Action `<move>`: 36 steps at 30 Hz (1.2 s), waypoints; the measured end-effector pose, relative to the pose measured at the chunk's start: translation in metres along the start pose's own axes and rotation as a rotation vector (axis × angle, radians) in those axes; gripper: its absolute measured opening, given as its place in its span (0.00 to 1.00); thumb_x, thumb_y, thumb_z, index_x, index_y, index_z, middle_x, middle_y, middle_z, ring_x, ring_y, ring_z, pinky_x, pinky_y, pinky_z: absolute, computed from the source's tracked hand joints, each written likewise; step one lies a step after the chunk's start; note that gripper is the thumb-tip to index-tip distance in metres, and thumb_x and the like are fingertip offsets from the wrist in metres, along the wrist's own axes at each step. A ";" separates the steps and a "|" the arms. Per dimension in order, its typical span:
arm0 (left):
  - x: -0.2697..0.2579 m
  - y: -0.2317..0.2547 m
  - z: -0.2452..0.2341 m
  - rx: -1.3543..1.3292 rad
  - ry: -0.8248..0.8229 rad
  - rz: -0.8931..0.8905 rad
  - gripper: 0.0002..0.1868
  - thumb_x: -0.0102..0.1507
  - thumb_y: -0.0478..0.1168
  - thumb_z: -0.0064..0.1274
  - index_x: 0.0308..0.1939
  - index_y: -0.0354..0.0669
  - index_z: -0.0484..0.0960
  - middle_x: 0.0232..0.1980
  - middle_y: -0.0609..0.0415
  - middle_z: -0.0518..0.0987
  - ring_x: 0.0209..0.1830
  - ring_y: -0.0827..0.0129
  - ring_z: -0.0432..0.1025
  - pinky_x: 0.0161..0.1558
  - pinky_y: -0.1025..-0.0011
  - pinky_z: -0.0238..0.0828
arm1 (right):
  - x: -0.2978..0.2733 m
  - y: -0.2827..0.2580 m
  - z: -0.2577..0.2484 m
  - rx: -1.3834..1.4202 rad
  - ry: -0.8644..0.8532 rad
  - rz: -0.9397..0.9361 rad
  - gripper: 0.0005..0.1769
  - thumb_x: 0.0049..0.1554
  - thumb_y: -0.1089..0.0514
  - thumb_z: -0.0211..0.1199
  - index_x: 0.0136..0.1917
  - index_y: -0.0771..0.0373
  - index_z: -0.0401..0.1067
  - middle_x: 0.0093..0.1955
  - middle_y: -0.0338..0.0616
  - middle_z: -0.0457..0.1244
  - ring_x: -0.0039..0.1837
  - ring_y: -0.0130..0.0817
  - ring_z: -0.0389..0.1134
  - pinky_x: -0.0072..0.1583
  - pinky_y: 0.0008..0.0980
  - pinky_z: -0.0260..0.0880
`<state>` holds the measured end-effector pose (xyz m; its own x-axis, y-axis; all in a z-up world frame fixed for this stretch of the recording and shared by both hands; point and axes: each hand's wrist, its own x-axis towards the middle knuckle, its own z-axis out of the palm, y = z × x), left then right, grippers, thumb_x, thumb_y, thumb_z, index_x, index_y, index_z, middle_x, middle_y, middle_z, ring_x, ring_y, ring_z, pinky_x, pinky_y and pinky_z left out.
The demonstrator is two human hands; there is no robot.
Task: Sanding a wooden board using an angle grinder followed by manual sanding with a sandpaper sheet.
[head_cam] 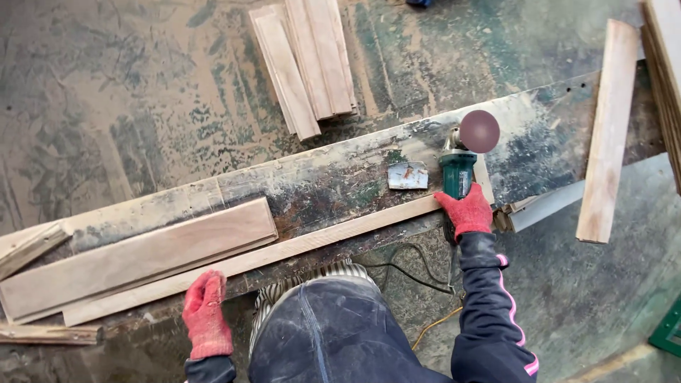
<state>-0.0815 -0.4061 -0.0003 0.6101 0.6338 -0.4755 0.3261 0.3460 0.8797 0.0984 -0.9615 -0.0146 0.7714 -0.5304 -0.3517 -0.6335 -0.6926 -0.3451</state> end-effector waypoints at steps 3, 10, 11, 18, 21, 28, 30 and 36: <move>-0.013 -0.002 0.022 0.014 -0.006 -0.004 0.16 0.65 0.33 0.57 0.57 0.38 0.79 0.53 0.50 0.82 0.50 0.67 0.77 0.56 0.74 0.77 | 0.000 -0.005 -0.003 -0.109 -0.001 -0.017 0.47 0.49 0.23 0.68 0.60 0.65 0.66 0.47 0.55 0.69 0.48 0.56 0.72 0.53 0.49 0.69; -0.003 -0.035 0.031 0.182 0.065 0.164 0.18 0.64 0.34 0.59 0.58 0.40 0.80 0.49 0.55 0.81 0.48 0.72 0.74 0.56 0.76 0.70 | -0.023 -0.049 -0.008 -0.085 0.512 -0.821 0.44 0.48 0.45 0.78 0.70 0.70 0.67 0.59 0.59 0.64 0.57 0.55 0.65 0.61 0.49 0.66; -0.006 -0.035 0.033 0.179 0.103 0.203 0.18 0.64 0.34 0.59 0.58 0.40 0.80 0.49 0.55 0.82 0.48 0.71 0.74 0.56 0.75 0.71 | -0.020 -0.054 0.005 -0.099 0.333 -0.919 0.41 0.44 0.46 0.77 0.67 0.64 0.70 0.63 0.55 0.64 0.62 0.55 0.64 0.64 0.49 0.64; 0.014 -0.076 0.008 -0.033 0.197 0.314 0.22 0.60 0.29 0.62 0.59 0.37 0.79 0.53 0.51 0.82 0.52 0.69 0.74 0.58 0.75 0.72 | 0.008 -0.048 0.052 -0.026 0.142 -1.129 0.25 0.55 0.66 0.69 0.67 0.64 0.75 0.69 0.55 0.68 0.70 0.52 0.67 0.69 0.44 0.65; 0.021 -0.075 -0.014 -0.027 0.353 0.246 0.26 0.59 0.31 0.63 0.62 0.40 0.78 0.56 0.49 0.81 0.55 0.66 0.75 0.59 0.71 0.72 | 0.002 -0.059 0.050 -0.023 0.263 -1.148 0.20 0.55 0.69 0.70 0.62 0.68 0.78 0.61 0.59 0.71 0.59 0.54 0.72 0.62 0.43 0.71; 0.034 0.013 -0.074 0.648 0.555 0.350 0.37 0.57 0.42 0.66 0.69 0.43 0.72 0.77 0.40 0.63 0.77 0.51 0.59 0.73 0.62 0.57 | 0.032 -0.060 0.079 -0.380 0.355 -0.938 0.21 0.66 0.53 0.66 0.72 0.50 0.80 0.48 0.49 0.69 0.48 0.50 0.67 0.51 0.42 0.67; 0.033 0.075 -0.080 0.817 0.507 0.015 0.41 0.63 0.48 0.57 0.78 0.51 0.59 0.85 0.46 0.44 0.83 0.52 0.44 0.75 0.56 0.51 | 0.039 -0.054 0.091 -0.115 0.271 -0.933 0.16 0.68 0.61 0.66 0.67 0.67 0.82 0.48 0.59 0.70 0.46 0.54 0.68 0.50 0.43 0.68; 0.178 0.071 -0.208 1.356 0.505 0.739 0.45 0.66 0.61 0.56 0.78 0.34 0.64 0.82 0.34 0.52 0.82 0.38 0.40 0.77 0.38 0.28 | -0.160 -0.192 0.109 0.311 0.028 -1.113 0.23 0.58 0.79 0.58 0.66 0.72 0.73 0.67 0.59 0.67 0.65 0.52 0.69 0.66 0.42 0.67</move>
<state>-0.0997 -0.1245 -0.0236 0.7170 0.6207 0.3173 0.6147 -0.7776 0.1321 0.0902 -0.6905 0.0136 0.9107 0.2845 0.2996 0.4131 -0.6350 -0.6528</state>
